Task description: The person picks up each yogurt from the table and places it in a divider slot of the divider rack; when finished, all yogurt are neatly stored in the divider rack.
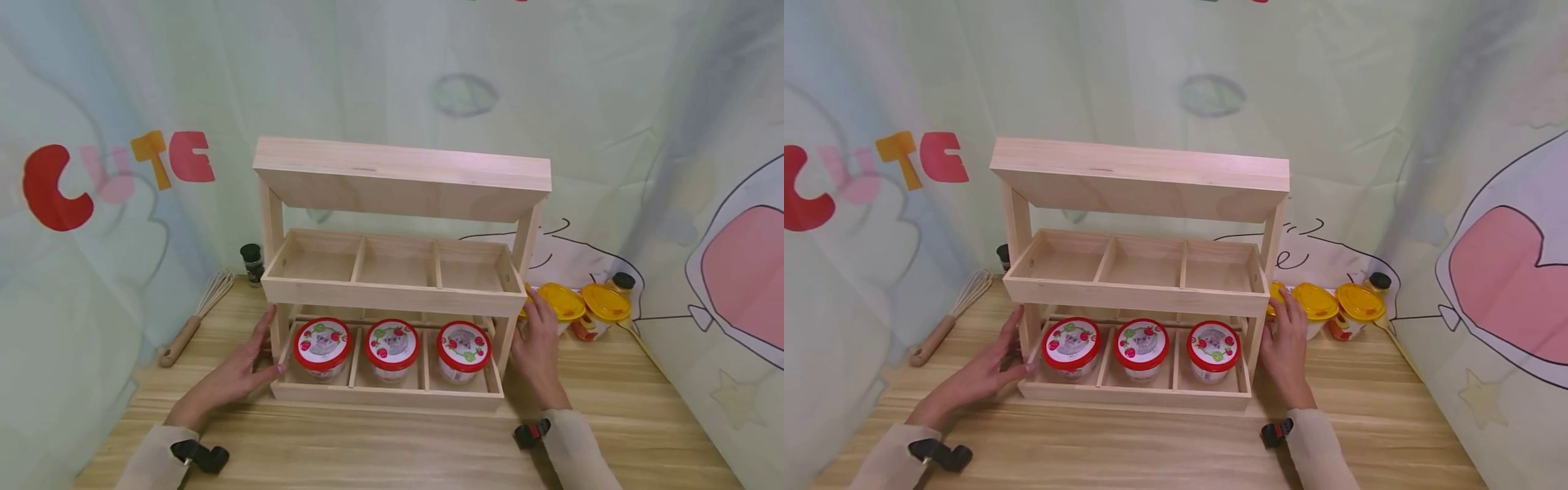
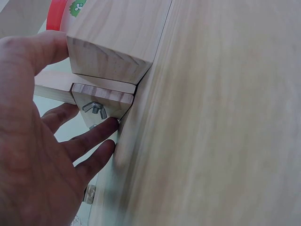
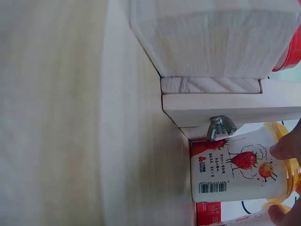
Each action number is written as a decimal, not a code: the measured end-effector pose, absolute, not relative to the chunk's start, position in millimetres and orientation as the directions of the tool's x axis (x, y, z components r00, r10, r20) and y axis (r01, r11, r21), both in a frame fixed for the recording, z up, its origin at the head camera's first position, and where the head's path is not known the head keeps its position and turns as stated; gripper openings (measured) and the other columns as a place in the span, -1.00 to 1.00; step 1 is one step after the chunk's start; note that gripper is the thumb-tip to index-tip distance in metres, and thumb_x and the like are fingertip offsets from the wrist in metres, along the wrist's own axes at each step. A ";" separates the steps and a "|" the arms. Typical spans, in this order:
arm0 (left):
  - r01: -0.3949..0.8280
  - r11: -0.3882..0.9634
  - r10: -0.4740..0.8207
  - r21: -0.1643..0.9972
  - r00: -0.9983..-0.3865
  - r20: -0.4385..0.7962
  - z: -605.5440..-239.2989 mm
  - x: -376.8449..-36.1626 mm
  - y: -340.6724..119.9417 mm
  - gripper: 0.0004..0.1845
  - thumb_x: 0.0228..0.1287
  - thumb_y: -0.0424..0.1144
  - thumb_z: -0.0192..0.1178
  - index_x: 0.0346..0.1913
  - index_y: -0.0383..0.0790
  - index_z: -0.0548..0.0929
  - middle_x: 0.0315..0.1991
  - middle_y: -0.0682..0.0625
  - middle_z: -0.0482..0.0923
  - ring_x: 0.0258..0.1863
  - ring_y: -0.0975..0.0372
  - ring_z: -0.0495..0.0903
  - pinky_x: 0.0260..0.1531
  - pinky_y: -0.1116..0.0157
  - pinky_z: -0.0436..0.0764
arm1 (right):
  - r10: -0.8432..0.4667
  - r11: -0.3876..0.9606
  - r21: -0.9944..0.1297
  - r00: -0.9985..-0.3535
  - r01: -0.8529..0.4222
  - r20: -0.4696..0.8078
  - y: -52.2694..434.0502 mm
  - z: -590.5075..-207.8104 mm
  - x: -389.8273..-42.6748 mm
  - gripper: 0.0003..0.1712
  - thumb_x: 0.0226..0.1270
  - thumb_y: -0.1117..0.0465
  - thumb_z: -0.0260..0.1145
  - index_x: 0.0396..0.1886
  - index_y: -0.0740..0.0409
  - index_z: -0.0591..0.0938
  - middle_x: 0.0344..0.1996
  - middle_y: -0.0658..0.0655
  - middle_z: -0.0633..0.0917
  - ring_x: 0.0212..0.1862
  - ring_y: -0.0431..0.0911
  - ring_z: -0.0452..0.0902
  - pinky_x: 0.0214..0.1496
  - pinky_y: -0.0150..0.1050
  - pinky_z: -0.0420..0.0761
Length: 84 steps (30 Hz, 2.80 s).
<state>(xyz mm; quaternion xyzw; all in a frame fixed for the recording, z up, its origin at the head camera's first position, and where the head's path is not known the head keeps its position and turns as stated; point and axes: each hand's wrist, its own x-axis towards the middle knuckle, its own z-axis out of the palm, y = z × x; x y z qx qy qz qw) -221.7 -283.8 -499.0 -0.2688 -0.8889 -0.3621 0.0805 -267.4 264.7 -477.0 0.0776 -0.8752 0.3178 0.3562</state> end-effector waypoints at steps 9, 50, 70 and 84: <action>0.520 0.590 0.415 0.617 -0.851 0.321 -499.6 -219.9 -285.0 0.25 0.39 -0.28 0.41 0.76 -0.04 -0.39 0.60 -0.67 0.04 0.38 -0.56 0.45 0.19 -0.51 0.50 | 0.071 0.788 -0.489 -0.733 -0.374 0.676 266.5 -477.5 -274.3 -0.48 0.31 0.49 0.48 0.26 0.41 0.62 0.30 0.52 0.62 0.44 0.47 0.39 0.52 0.48 0.30; 0.514 0.620 0.411 0.592 -0.856 0.313 -494.7 -218.8 -282.6 0.25 0.40 -0.25 0.41 0.76 -0.03 -0.39 0.58 -0.59 0.19 0.31 -0.36 0.62 0.18 -0.15 0.68 | 0.115 0.779 -0.435 -0.579 -0.451 0.807 281.5 -425.3 -252.5 -0.62 0.25 0.57 0.49 0.06 0.30 0.77 0.05 0.37 0.76 0.23 0.33 0.58 0.36 0.31 0.48; 0.521 0.612 0.414 0.595 -0.852 0.320 -495.8 -219.2 -283.5 0.25 0.39 -0.26 0.41 0.76 -0.04 -0.39 0.54 -0.60 0.25 0.31 -0.38 0.61 0.15 -0.28 0.66 | 0.163 0.796 -0.462 -0.596 -0.391 0.786 292.5 -390.0 -226.4 -0.66 0.39 0.49 0.44 0.13 0.28 0.78 0.15 0.32 0.74 0.40 0.24 0.52 0.59 -0.27 0.32; 0.516 0.612 0.411 0.599 -0.855 0.317 -497.6 -220.0 -283.9 0.25 0.40 -0.25 0.41 0.76 -0.02 -0.40 0.54 -0.61 0.26 0.30 -0.40 0.61 0.14 -0.36 0.64 | 0.187 0.791 -0.450 -0.536 -0.414 0.823 296.3 -376.6 -210.0 -0.66 0.36 0.51 0.46 0.11 0.31 0.78 0.15 0.37 0.73 0.46 0.30 0.47 0.57 -0.43 0.27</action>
